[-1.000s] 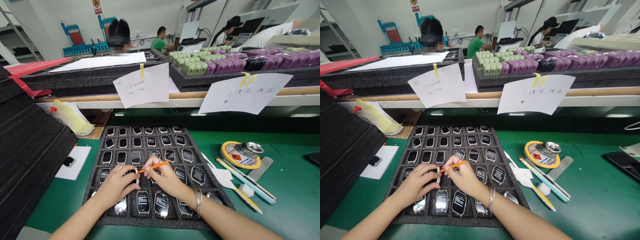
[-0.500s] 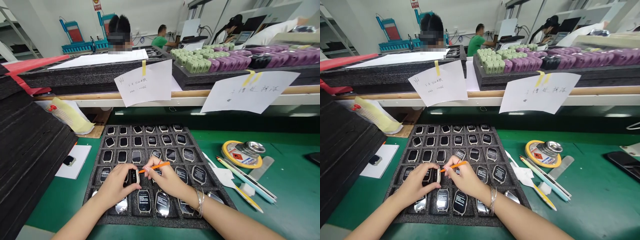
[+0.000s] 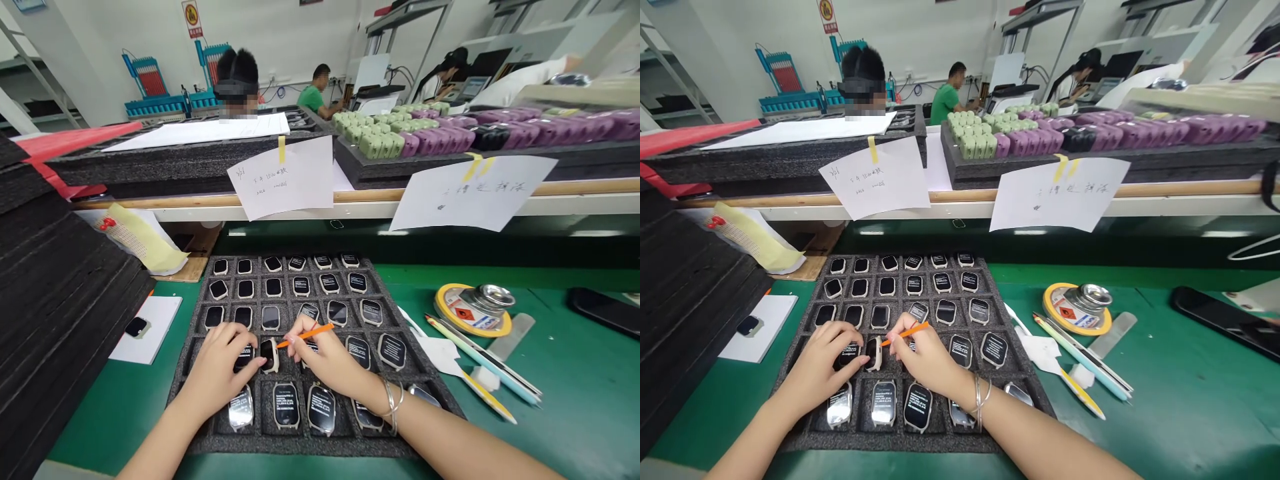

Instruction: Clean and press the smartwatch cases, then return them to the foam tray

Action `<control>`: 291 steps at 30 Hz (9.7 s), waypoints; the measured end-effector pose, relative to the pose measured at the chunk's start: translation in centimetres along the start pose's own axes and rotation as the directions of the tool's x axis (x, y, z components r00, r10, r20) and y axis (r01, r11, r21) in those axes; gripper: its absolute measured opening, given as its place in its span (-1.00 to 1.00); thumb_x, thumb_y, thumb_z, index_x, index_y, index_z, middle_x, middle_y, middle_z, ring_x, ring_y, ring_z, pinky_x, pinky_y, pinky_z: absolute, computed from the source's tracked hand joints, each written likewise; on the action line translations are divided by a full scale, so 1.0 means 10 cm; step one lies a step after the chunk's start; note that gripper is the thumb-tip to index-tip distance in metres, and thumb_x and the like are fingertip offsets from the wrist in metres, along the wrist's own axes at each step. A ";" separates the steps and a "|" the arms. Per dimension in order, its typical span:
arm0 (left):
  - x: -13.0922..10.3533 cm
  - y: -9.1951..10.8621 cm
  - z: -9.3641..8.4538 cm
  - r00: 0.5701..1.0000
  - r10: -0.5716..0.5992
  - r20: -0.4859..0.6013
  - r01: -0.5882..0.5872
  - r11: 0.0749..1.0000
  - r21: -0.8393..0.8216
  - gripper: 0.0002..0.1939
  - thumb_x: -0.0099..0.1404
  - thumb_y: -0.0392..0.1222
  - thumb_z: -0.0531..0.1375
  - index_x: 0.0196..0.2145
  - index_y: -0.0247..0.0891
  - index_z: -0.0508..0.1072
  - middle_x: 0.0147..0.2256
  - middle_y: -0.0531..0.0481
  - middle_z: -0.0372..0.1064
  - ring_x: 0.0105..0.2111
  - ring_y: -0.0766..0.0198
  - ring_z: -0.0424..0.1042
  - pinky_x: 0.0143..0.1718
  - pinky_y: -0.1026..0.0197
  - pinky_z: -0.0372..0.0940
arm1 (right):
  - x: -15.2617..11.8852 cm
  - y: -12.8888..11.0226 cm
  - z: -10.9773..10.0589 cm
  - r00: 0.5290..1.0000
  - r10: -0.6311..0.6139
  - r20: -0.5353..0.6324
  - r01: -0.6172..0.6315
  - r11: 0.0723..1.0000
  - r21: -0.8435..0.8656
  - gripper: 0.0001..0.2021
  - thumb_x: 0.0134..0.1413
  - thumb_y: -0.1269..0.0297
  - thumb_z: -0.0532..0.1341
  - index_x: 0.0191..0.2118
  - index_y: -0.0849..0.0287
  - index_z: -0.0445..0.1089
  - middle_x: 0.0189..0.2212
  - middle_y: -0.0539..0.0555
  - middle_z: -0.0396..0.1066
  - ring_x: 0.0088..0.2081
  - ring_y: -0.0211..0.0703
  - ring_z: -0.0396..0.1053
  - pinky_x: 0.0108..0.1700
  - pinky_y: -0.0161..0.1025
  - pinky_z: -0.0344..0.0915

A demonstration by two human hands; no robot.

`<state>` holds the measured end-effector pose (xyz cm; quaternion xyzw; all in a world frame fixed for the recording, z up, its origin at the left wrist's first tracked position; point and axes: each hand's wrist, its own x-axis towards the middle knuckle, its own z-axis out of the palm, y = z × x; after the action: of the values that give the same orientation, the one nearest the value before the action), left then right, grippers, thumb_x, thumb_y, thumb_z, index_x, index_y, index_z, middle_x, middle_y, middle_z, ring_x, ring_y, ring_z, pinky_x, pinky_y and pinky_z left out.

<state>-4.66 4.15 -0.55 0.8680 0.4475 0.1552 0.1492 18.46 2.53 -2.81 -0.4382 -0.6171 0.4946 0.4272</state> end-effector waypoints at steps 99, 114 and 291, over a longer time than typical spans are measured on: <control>-0.38 -0.20 -0.29 0.916 -0.395 -0.063 0.400 0.907 0.128 -0.68 0.28 -0.26 0.13 -0.01 -0.14 0.43 -0.07 -0.07 0.53 -0.10 0.00 0.53 -0.14 0.01 0.42 | 0.27 -0.11 0.70 0.974 -0.150 0.170 0.160 0.986 -0.049 -0.75 0.21 0.39 0.18 -0.08 0.09 0.55 -0.15 0.06 0.59 -0.16 -0.13 0.54 -0.06 -0.16 0.45; -0.46 -0.26 -0.28 0.935 -0.324 -0.143 0.337 0.938 0.076 -0.73 0.31 -0.20 0.13 -0.05 -0.12 0.49 -0.10 -0.02 0.57 -0.16 0.08 0.57 -0.15 0.08 0.46 | 0.21 -0.02 0.71 0.917 -0.298 0.264 0.349 0.921 -0.171 -0.64 0.31 0.38 0.11 0.14 0.00 0.45 -0.15 0.11 0.57 -0.14 -0.08 0.50 -0.01 -0.11 0.42; -0.55 0.52 0.18 0.990 0.112 0.086 -0.108 0.993 -0.043 -0.73 0.37 -0.17 0.21 0.01 -0.10 0.36 -0.02 -0.12 0.29 0.04 -0.05 0.28 0.13 -0.33 0.20 | -0.38 -0.15 -0.06 0.986 0.144 0.088 -0.160 0.962 0.222 -0.77 0.17 0.11 0.26 -0.33 0.18 0.48 -0.44 0.05 0.50 -0.45 -0.26 0.43 -0.35 -0.28 0.42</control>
<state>-3.20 -3.46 -0.84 0.8943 0.3889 0.1331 0.1766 19.77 -1.21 -1.61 -0.4142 -0.5355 0.6090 0.4133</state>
